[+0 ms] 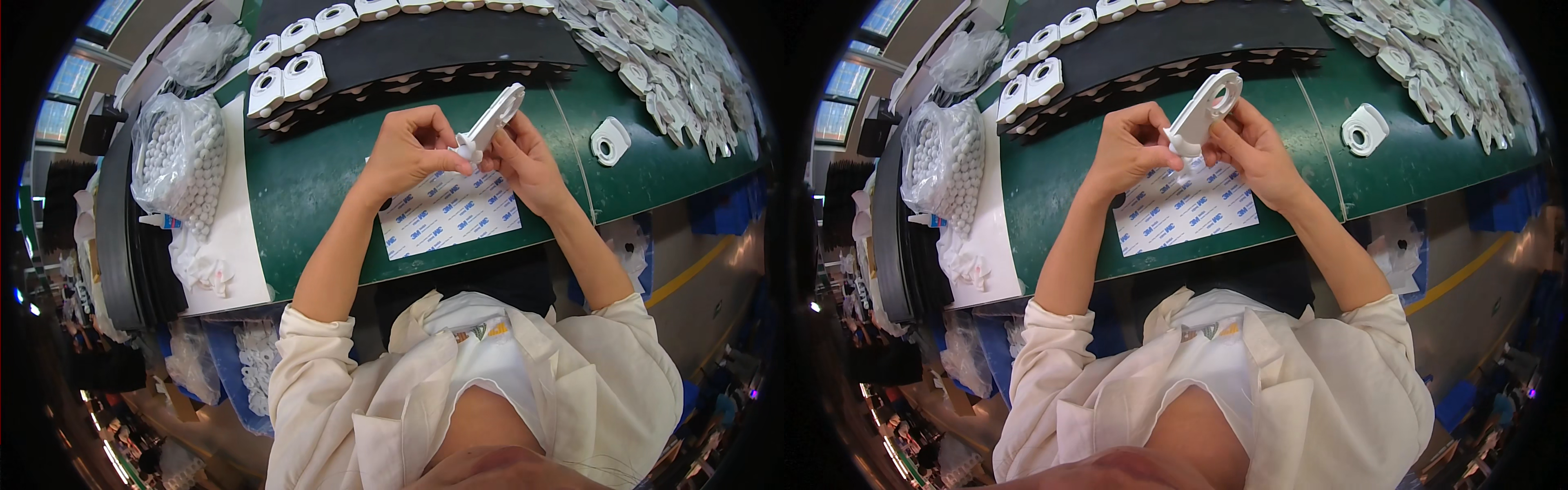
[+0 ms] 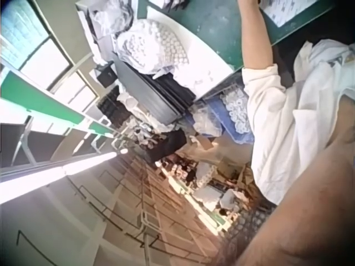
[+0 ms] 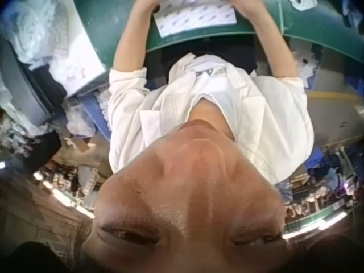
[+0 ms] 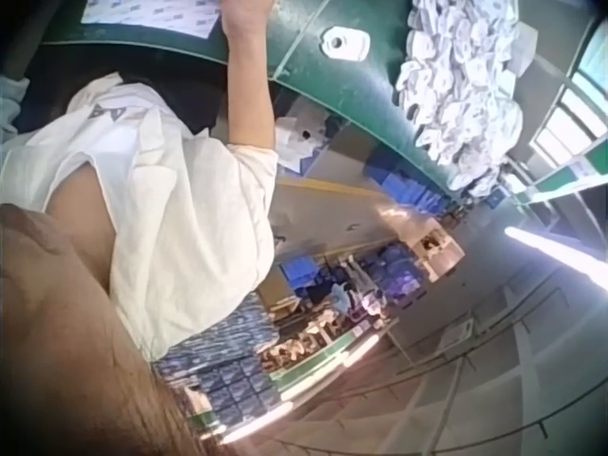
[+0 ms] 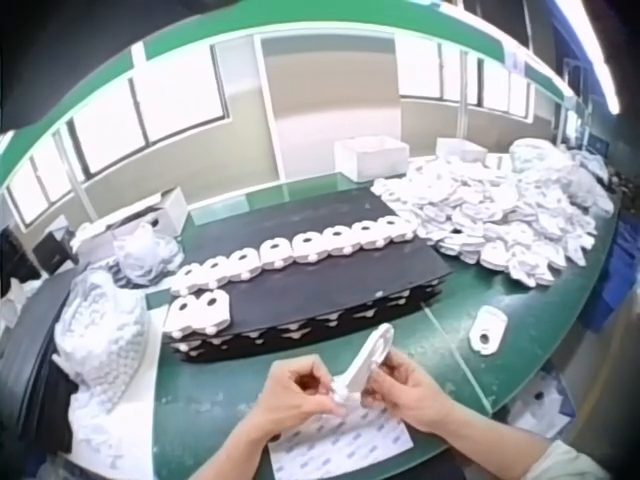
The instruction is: Assembling small white plastic components and organizing them into a grid-structured tray on an assembly line.
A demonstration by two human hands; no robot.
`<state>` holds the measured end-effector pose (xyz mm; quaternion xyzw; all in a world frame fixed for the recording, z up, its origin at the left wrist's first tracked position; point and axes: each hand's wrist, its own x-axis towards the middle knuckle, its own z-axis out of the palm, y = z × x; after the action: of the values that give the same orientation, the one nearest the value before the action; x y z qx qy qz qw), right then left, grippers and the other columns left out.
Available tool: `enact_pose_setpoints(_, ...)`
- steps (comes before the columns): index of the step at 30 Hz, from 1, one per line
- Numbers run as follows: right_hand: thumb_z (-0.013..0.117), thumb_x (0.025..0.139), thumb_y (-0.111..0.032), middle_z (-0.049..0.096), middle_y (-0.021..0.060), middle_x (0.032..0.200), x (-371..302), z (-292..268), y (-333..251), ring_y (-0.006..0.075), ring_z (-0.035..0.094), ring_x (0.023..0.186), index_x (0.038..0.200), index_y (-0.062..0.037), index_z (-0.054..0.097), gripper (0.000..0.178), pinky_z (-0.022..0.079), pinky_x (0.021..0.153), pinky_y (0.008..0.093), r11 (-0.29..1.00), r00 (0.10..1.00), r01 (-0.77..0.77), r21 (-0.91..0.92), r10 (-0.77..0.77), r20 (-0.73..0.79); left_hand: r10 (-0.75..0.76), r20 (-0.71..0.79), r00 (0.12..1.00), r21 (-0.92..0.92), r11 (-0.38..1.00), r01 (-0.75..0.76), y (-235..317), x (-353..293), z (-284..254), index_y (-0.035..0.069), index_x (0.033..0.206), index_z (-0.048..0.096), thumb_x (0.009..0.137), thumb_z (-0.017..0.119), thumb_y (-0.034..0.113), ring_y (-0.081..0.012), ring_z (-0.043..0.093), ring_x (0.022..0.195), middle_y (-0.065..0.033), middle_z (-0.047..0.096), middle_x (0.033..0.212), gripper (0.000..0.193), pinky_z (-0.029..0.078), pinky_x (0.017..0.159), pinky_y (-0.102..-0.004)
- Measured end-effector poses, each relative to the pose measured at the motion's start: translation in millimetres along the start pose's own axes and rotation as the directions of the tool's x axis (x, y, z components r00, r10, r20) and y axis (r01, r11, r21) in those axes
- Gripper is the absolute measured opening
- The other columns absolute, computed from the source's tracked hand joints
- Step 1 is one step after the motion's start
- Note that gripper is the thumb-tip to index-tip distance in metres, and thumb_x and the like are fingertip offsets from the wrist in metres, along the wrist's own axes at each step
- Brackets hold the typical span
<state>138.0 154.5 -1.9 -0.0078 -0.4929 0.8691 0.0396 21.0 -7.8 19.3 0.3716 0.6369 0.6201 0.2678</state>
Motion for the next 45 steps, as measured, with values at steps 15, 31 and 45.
enact_pose_setpoints(15,0.060,0.083,-0.018,0.060,0.0023,0.076,134.2,40.5,-37.9,0.0048,0.050,0.067,0.114,0.0005,0.052,0.037,0.040,0.059,0.0192,0.591,0.948,0.249,-0.767,-0.310,0.068,-0.418,-0.080,0.905,-0.792,0.577,0.197,-14.3,9.0,-20.0,0.001,0.097,0.053,0.086,0.059,0.035,-0.0059,0.039,0.056,-0.0021,0.052,0.074,0.035,0.034,0.048,-0.0194)
enact_pose_setpoints(31,0.058,0.083,-0.008,0.062,0.0064,0.093,113.8,18.5,-33.7,0.0129,0.059,0.077,0.109,-0.0025,0.058,0.027,0.048,0.069,0.0235,0.334,0.878,0.450,-0.828,-0.336,0.342,-0.374,-0.144,0.916,-0.881,0.470,0.053,-23.3,9.2,-20.8,-0.005,0.112,0.043,0.080,0.041,-0.008,-0.0297,0.051,0.102,-0.0212,0.049,0.108,0.032,0.044,0.090,-0.0334)
enact_pose_setpoints(45,0.058,0.062,0.012,0.053,0.0124,0.103,-60.3,-120.2,-130.1,0.0285,0.047,0.102,0.117,-0.0064,0.050,0.059,0.039,0.089,0.0310,-0.291,0.999,-0.043,-0.956,-0.032,-0.035,-0.377,-0.078,0.923,-0.755,0.627,0.192,-19.6,9.7,-12.7,0.004,0.098,0.054,0.089,0.054,0.034,-0.0113,0.054,0.072,-0.0069,0.060,0.087,0.032,0.046,0.061,-0.0223)
